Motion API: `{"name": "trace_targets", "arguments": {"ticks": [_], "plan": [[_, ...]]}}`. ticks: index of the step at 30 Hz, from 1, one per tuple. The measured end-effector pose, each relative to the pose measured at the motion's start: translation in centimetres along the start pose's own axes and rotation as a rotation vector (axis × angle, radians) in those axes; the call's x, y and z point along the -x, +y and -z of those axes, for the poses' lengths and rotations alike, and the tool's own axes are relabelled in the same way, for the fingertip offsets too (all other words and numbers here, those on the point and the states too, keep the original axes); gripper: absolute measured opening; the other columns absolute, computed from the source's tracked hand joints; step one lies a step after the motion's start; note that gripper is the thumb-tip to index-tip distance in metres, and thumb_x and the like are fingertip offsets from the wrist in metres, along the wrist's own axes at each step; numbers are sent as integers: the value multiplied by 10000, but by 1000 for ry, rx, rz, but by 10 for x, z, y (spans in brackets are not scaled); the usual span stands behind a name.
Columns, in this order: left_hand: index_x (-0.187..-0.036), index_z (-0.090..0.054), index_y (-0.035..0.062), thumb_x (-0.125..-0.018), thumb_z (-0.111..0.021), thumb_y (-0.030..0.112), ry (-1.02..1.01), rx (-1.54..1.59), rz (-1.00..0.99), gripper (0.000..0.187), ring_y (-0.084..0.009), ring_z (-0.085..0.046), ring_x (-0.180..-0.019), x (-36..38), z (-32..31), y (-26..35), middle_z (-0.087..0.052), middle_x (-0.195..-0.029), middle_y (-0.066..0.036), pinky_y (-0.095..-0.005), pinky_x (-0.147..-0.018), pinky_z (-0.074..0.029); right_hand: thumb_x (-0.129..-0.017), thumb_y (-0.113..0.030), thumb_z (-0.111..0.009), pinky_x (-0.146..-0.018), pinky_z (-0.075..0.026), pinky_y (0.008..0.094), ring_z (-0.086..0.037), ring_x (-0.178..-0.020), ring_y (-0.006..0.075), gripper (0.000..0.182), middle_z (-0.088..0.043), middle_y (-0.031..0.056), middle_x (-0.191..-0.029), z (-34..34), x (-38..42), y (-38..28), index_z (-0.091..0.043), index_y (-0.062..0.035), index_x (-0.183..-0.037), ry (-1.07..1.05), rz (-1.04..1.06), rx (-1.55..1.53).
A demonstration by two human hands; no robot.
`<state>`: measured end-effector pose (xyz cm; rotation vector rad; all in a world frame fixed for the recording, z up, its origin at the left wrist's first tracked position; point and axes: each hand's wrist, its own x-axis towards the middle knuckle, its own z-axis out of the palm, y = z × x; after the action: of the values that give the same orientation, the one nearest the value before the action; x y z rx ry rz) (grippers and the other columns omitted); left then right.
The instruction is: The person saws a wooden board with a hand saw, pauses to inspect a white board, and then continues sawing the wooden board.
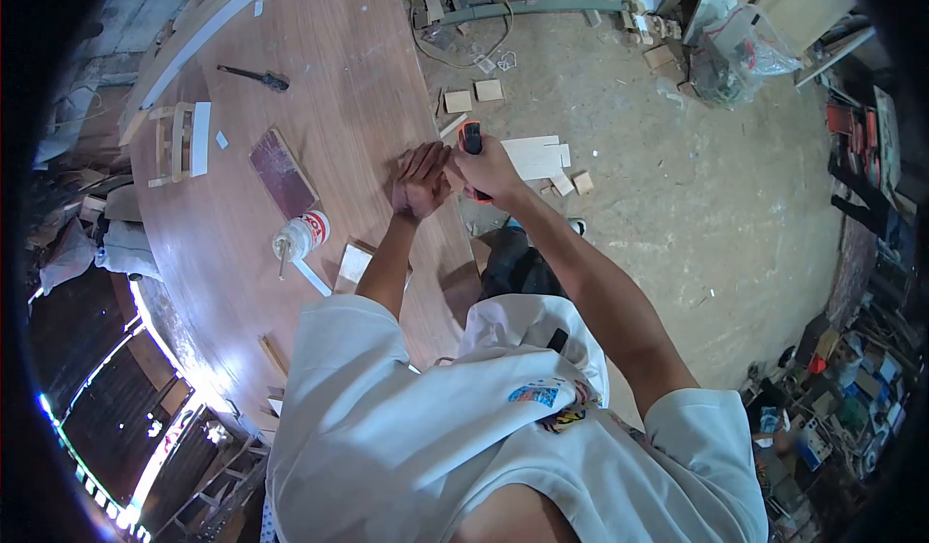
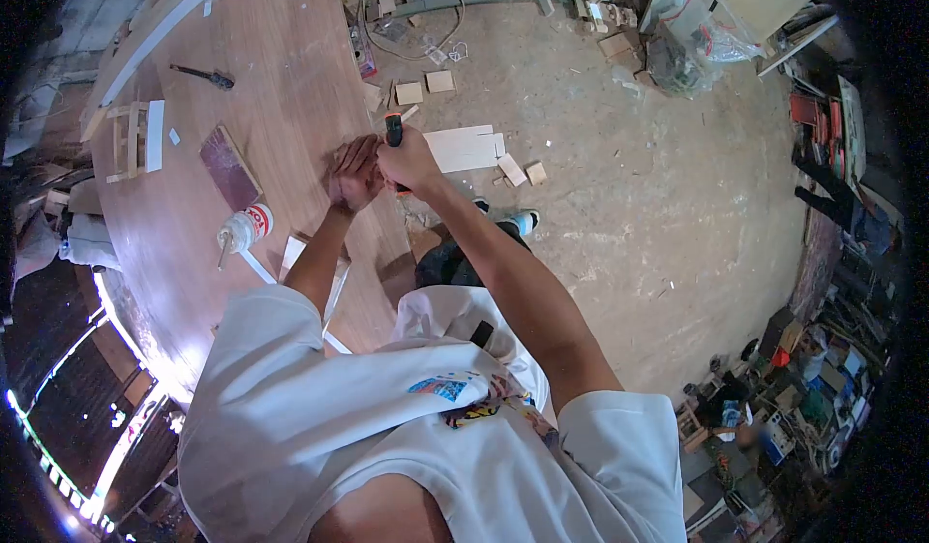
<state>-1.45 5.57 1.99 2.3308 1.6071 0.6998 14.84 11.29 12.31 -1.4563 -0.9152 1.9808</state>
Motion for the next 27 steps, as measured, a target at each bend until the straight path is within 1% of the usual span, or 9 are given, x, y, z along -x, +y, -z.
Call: {"name": "trace_targets", "arguments": {"ticks": [1, 8, 11, 13, 17, 20, 22, 26, 27], "plan": [[-1260, -552, 94, -739, -561, 163, -1, -9, 3, 526, -254, -478, -1235, 1, 0, 0, -540, -1282, -90, -432, -1053, -358, -832, -46, -502, -353, -372, 304, -459, -400, 137, 85, -473, 47, -575, 0, 3, -7, -434, -60, -783, -51, -55, -82], [-1261, -555, 105, -756, -548, 180, 45, -109, -40, 510, -209, -470, -1251, 6, -8, -6, -531, -1299, -72, -410, -1060, -355, -808, -20, -482, -355, -370, 312, -463, -411, 138, 71, -464, 44, -563, 2, -30, -7, -433, -60, -774, -74, -88, 30], [-1248, -567, 107, -753, -554, 182, 45, -103, -11, 500, -216, -485, -1231, 4, -6, -3, -540, -1291, -70, -407, -1052, -361, -822, -52, -504, -356, -374, 310, -462, -399, 138, 71, -468, 44, -565, -2, -19, -2, -439, -59, -797, -79, -23, 37], [-1239, -575, 111, -752, -555, 184, 50, -95, 19, 492, -228, -502, -1205, 1, -5, -1, -544, -1288, -69, -420, -1037, -370, -839, -90, -530, -358, -376, 304, -467, -396, 132, 83, -465, 43, -565, -7, -9, 8, -454, -58, -836, 11, 87, 208], [-1239, -575, 110, -745, -563, 189, 83, -144, 23, 500, -235, -503, -1198, 2, -4, 1, -539, -1296, -64, -442, -1024, -375, -855, -121, -543, -354, -369, 298, -469, -398, 120, 108, -467, 43, -564, -5, 40, 5, -458, -57, -874, 60, -23, 188], [-1257, -562, 111, -728, -591, 216, 58, -99, 15, 540, -234, -482, -1220, 1, -1, -3, -523, -1315, -60, -455, -1029, -365, -837, -100, -549, -373, -372, 280, -472, -420, 106, 93, -464, 28, -552, -3, 65, 30, -475, -48, -857, 68, 59, 36], [-1270, -553, 114, -706, -621, 248, -16, -100, -7, 583, -225, -469, -1237, 5, -4, -5, -520, -1320, -54, -439, -1053, -343, -769, -49, -561, -391, -378, 283, -471, -420, 110, 44, -467, 7, -545, -3, 74, 56, -522, -50, -790, 102, -48, -219], [-1274, -547, 114, -692, -640, 260, -33, -149, 2, 608, -215, -459, -1250, 7, -10, -5, -514, -1329, -50, -421, -1077, -318, -741, -6, -567, -439, -394, 260, -487, -467, 98, 60, -479, 7, -559, 0, 92, 92, -519, -32, -718, 121, -27, -188], [-1274, -547, 111, -689, -644, 259, -50, -148, 16, 611, -209, -455, -1255, 6, -4, -2, -517, -1327, -55, -415, -1083, -312, -728, 4, -575, -473, -406, 255, -495, -496, 96, 76, -487, 11, -562, -3, 96, 96, -512, -21, -692, 155, 97, -14]]}}
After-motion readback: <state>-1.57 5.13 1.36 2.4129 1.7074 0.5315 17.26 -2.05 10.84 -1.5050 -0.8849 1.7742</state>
